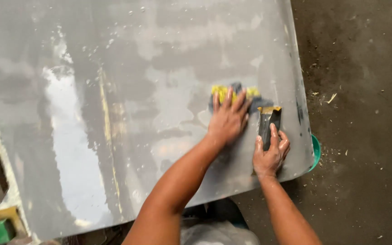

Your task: The person sands a large, flat, gray surface using a sanding block in one hand and a cloth in the other. They repeatedly dip the sponge and cloth into a green bucket of water to wet them before continuing to sand and wipe the surface.

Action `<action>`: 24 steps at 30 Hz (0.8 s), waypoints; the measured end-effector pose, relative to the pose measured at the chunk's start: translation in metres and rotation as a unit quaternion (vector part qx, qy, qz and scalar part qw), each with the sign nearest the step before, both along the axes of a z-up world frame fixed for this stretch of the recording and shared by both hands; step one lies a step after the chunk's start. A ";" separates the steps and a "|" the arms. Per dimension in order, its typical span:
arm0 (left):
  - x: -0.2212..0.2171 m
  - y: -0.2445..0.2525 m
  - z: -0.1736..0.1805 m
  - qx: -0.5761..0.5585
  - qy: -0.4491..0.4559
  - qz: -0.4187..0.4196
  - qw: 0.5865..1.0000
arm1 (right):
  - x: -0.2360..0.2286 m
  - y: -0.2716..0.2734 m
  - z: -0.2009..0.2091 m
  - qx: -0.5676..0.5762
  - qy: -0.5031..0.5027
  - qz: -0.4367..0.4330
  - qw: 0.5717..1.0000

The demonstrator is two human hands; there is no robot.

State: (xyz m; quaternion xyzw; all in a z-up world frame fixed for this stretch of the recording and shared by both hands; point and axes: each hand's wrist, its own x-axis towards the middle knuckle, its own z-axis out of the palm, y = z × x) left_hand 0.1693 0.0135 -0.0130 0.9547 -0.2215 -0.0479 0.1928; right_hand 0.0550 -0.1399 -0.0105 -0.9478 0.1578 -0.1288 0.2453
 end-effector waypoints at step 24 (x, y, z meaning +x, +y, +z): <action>-0.140 0.314 0.010 0.125 0.017 0.347 0.929 | -0.043 0.137 0.004 -0.108 0.093 0.349 0.926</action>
